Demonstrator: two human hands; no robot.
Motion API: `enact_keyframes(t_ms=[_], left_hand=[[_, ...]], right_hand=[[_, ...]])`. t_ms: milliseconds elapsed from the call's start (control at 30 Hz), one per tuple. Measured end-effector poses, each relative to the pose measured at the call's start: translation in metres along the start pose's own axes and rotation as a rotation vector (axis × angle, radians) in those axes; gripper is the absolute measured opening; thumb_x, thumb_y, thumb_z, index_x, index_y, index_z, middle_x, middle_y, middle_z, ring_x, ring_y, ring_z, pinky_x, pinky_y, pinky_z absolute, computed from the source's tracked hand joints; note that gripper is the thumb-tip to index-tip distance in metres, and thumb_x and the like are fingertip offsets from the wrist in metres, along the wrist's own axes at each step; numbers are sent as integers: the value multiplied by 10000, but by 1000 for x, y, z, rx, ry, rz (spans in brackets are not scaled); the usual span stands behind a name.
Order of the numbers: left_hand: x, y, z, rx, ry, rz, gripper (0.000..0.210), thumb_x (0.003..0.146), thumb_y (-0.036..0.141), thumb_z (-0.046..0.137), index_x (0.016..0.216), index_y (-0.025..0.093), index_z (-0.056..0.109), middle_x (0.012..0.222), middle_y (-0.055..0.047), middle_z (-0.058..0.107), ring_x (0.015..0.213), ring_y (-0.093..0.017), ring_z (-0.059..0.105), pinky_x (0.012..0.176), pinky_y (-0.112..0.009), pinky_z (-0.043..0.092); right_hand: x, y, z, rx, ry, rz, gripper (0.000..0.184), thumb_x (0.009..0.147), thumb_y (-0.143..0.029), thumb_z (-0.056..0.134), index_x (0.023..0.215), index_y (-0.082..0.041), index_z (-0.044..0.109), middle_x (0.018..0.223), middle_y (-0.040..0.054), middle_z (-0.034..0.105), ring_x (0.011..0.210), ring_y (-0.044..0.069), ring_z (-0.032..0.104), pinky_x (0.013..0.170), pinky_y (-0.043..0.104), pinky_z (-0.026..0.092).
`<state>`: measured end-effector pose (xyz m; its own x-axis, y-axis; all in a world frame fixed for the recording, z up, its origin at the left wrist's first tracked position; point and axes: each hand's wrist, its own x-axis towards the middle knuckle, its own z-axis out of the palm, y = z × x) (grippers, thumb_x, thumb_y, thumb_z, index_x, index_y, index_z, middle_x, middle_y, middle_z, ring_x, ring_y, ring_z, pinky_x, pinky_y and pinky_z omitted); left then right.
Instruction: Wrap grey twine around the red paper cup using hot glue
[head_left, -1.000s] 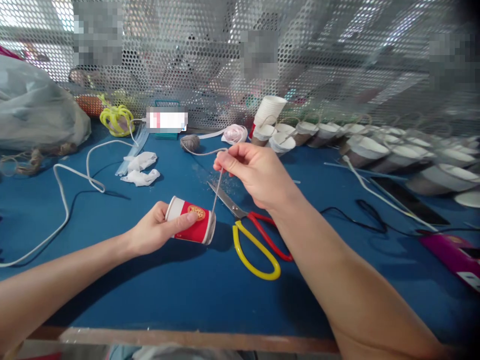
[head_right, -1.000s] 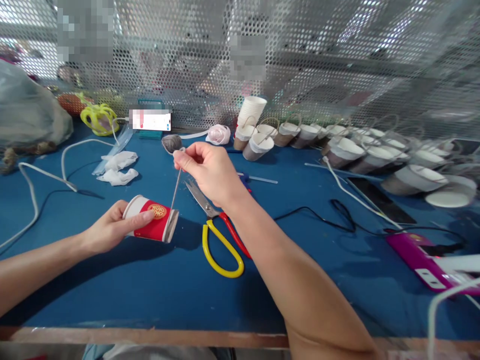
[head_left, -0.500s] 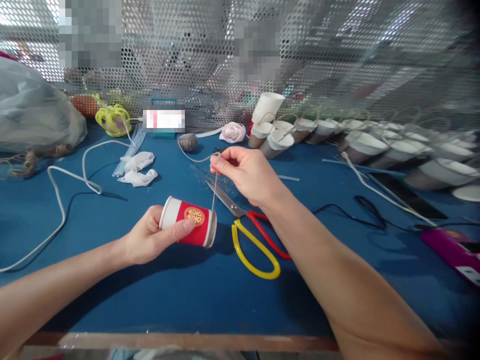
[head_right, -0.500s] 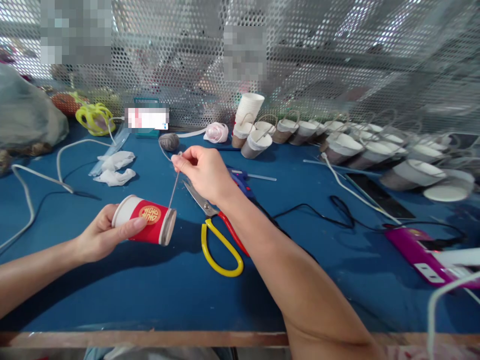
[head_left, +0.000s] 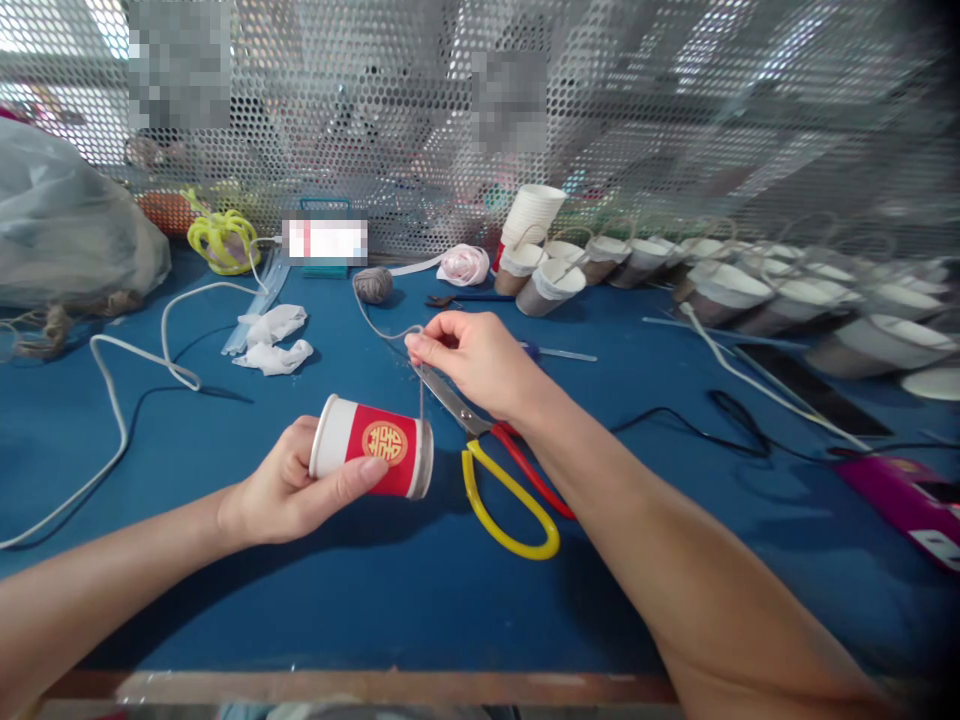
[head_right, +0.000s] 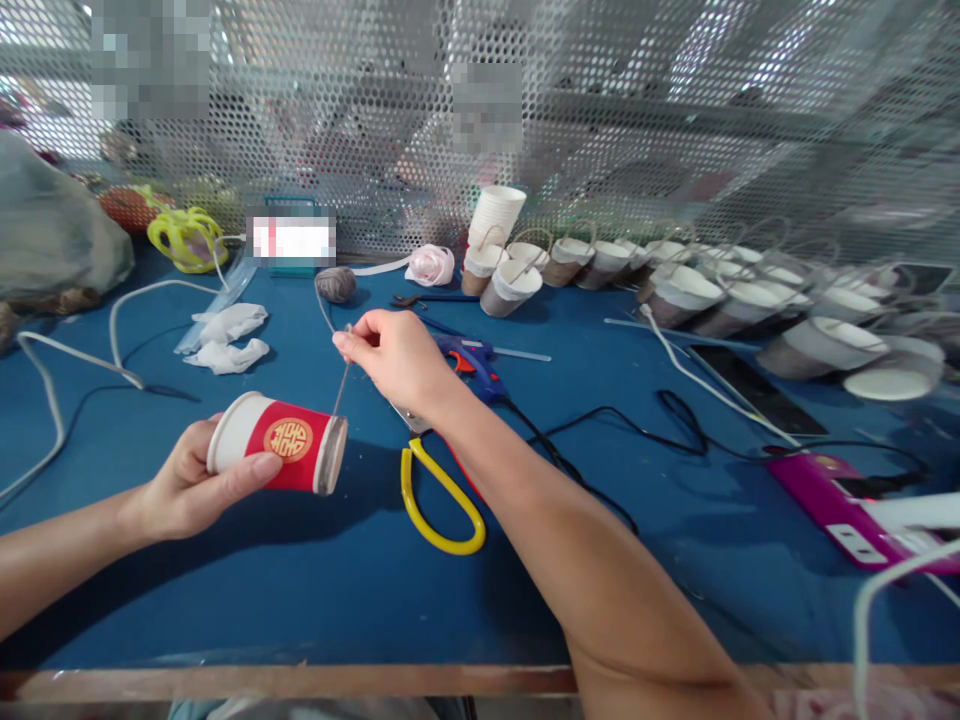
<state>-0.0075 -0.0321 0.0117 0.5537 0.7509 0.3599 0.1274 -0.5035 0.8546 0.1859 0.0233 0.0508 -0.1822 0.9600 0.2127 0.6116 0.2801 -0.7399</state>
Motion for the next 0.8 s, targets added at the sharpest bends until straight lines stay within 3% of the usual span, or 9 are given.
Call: enact_keyframes(t_ms=[800], left_hand=[[-1, 1, -2, 147, 76, 142, 391, 795, 229, 529, 436, 167, 388, 408, 33, 407, 417, -75, 342, 458, -214, 350]], right_hand=[[-4, -2, 14, -62, -166, 55, 223, 764, -267, 563, 563, -173, 547, 576, 11, 608, 516, 106, 475, 512, 247, 344]])
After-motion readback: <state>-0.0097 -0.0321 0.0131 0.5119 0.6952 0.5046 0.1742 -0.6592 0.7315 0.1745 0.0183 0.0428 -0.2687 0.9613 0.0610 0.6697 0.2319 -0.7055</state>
